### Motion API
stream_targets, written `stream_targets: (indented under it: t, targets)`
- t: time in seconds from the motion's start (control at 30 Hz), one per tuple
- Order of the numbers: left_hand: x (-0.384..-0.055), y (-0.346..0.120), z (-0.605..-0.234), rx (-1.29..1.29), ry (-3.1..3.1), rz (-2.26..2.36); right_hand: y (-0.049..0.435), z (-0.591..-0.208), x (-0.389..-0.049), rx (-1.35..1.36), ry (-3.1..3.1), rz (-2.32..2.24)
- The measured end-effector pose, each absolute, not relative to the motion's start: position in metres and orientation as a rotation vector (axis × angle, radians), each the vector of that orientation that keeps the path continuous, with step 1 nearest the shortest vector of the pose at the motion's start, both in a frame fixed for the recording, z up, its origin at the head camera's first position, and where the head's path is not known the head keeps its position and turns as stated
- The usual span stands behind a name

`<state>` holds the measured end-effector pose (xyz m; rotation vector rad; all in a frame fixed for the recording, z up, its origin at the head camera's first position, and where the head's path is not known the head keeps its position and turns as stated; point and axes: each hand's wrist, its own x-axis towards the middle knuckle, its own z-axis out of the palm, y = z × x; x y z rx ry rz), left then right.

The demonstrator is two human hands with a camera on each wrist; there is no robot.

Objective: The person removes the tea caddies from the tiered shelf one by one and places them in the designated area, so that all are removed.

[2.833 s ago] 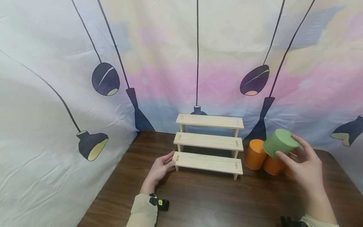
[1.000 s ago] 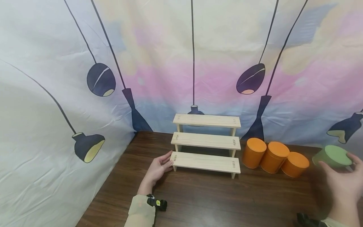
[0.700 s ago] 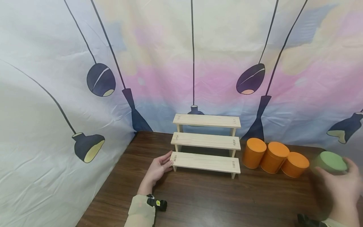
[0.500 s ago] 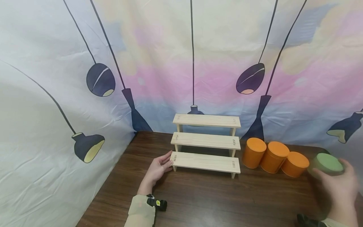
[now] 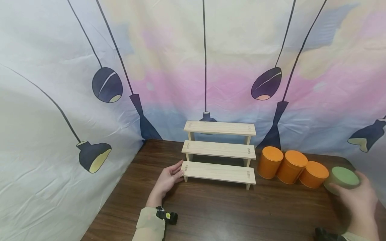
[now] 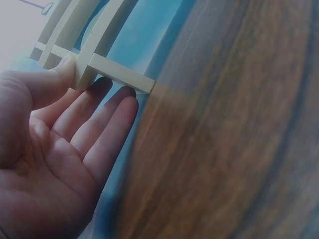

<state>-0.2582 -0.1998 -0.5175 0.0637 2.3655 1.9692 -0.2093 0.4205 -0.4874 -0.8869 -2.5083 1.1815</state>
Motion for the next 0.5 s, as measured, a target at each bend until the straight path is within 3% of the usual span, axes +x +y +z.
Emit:
stream_targets:
  t: [0.5]
  targets:
    - [-0.2579,-0.2002,-0.5178,0.064,2.361,1.972,0.4204,-0.4917,-0.2098,-0.887,-2.531,1.185]
